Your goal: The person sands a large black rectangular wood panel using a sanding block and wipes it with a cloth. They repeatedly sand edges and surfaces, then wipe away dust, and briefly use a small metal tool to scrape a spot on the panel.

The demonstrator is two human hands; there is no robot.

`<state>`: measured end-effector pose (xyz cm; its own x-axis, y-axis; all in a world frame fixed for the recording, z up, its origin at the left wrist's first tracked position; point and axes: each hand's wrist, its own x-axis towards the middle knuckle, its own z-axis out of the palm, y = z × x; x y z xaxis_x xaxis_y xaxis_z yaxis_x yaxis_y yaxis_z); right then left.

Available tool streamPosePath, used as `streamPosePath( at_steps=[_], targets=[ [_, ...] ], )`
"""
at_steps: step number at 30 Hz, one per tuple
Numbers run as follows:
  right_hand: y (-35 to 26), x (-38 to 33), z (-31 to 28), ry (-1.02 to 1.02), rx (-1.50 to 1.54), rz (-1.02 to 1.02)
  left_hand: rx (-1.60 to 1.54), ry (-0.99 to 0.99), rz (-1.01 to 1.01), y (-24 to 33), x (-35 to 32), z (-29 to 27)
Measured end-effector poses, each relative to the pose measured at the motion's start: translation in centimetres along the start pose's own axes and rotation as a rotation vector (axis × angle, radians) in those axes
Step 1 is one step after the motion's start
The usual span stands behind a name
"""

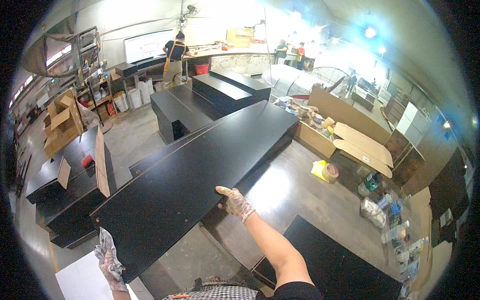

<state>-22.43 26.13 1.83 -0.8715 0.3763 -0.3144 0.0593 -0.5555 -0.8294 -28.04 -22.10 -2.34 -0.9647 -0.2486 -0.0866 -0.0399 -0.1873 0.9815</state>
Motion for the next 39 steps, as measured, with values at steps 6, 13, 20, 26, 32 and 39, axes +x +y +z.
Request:
streamPosePath(
  at_steps=[6, 13, 20, 26, 32, 39],
  targets=[
    [-2.0, 2.0, -0.5, 0.243, -0.140, 0.010, 0.017, 0.000, 0.013, 1.0, 0.3, 5.3],
    [-2.9, 5.0, -1.9, 0.362, -0.181, -0.137, -0.031, -0.244, 0.015, 0.7, 4.1, 11.4],
    [-4.9, 7.6, -4.6, 0.430, -0.359, -0.166, -0.028, -0.447, -0.040, 0.6, 5.9, 14.8],
    [-6.0, 10.0, -7.1, 0.493, -0.374, -0.222, 0.140, -0.522, -0.064, 0.6, 6.0, 17.5],
    [-7.3, 11.9, -9.2, 0.602, -0.481, -0.179, 0.596, -0.551, 0.290, 2.3, 4.7, 19.4],
    [-8.2, 11.8, -8.2, 0.671, -0.464, -0.124, 0.633, -0.583, 0.238, 3.0, 5.0, 20.5]
  ],
)
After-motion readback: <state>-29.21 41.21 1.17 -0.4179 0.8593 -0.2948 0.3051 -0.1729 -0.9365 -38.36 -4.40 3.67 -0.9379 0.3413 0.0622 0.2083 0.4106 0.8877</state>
